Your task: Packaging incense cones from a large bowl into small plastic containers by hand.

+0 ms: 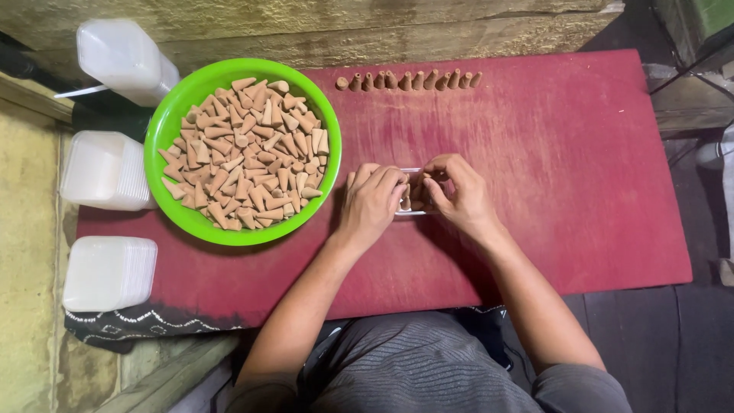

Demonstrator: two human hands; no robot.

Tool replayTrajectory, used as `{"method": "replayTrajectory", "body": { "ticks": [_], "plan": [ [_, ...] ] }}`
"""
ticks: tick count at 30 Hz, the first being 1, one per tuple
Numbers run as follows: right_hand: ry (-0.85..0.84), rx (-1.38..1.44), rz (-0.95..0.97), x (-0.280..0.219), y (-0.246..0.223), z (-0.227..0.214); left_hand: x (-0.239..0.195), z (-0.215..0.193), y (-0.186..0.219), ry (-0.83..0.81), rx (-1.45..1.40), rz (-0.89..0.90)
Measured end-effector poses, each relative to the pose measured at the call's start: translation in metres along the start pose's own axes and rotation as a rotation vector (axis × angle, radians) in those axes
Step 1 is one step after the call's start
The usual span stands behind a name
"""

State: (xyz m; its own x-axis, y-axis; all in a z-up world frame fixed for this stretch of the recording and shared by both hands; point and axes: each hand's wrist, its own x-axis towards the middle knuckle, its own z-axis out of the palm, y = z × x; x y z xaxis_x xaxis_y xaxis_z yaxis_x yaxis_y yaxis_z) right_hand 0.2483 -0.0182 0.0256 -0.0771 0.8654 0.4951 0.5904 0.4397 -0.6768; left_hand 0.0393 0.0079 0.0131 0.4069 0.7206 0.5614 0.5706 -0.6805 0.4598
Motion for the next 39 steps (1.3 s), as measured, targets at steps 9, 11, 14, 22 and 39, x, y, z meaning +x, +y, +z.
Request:
{"method": "replayTrajectory", "body": {
  "ticks": [9,11,14,22,39],
  "plan": [
    [0.002,0.029,-0.009,-0.001,0.003,0.0,-0.002,0.001,-0.002,-0.05,0.101,0.022],
    [-0.004,0.03,-0.007,-0.001,0.004,0.0,-0.002,0.002,-0.004,-0.053,0.103,0.024],
    [-0.006,0.034,-0.008,-0.001,0.005,0.0,-0.001,0.004,-0.006,-0.053,0.099,0.034],
    [-0.003,0.032,-0.002,-0.001,0.004,-0.001,0.002,0.004,-0.008,-0.056,0.006,0.045],
    [0.021,0.05,-0.007,0.004,0.009,-0.002,-0.024,-0.029,-0.01,0.044,-0.091,0.029]
  ]
}}
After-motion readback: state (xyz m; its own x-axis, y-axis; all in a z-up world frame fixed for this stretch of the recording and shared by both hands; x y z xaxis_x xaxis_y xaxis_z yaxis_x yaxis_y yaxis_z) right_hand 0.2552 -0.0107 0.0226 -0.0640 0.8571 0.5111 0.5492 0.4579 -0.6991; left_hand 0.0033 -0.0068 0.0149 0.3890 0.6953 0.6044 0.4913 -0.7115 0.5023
